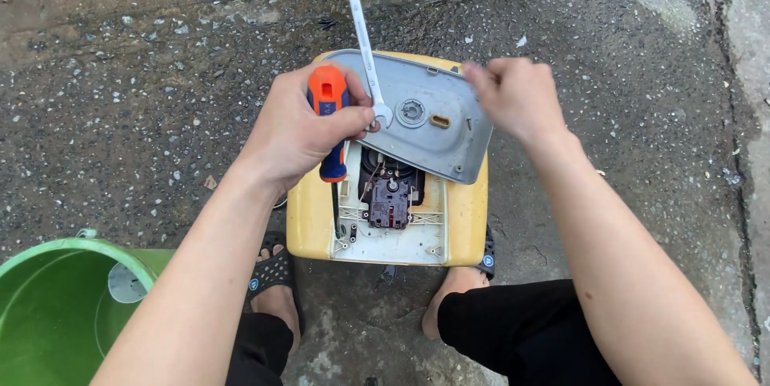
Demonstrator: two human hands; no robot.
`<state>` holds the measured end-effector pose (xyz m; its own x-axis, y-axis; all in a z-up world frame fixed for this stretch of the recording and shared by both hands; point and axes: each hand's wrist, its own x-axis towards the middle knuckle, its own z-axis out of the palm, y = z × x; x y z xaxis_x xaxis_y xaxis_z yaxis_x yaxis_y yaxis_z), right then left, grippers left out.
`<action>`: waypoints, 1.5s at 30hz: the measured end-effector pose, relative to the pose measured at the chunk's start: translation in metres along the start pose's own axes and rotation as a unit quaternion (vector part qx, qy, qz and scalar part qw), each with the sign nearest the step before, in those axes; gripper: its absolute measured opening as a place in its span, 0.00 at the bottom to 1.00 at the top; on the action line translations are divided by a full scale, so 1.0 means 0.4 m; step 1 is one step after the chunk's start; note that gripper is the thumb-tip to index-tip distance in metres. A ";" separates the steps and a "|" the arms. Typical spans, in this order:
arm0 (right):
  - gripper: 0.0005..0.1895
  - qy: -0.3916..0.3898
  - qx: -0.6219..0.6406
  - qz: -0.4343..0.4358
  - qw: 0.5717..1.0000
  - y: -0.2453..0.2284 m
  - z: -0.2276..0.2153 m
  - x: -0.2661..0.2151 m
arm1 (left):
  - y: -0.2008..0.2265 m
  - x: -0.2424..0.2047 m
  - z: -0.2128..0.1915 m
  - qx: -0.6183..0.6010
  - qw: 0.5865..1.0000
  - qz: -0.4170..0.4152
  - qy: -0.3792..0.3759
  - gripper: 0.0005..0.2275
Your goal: Reassembling a small appliance by fastening internal components with a screwdriver and fitting the outer casing.
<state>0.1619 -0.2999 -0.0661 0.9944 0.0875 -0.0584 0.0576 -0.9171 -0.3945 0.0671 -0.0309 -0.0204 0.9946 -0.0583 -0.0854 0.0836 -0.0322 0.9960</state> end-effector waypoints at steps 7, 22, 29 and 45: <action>0.11 -0.093 -0.314 -0.059 0.943 0.031 0.124 0.030 | -0.009 -0.023 -0.020 0.067 0.997 0.045 0.008 0.05; 0.12 -0.032 -0.060 -0.028 0.997 0.001 0.068 0.060 | -0.005 -0.037 -0.051 0.080 0.992 0.102 0.010 0.06; 0.03 -0.109 0.806 0.143 0.565 0.027 -0.037 0.005 | 0.017 -0.050 -0.037 0.047 0.985 0.167 -0.006 0.08; 0.36 -0.164 0.278 0.315 0.892 0.102 0.149 -0.028 | 0.009 -0.070 -0.034 0.069 0.985 0.156 0.001 0.07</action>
<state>0.1478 -0.3153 -0.1361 0.7293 -0.1842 -0.6590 -0.6475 -0.4972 -0.5776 0.0405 -0.0157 -0.0139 0.9709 -0.0847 0.2241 -0.2347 -0.1478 0.9608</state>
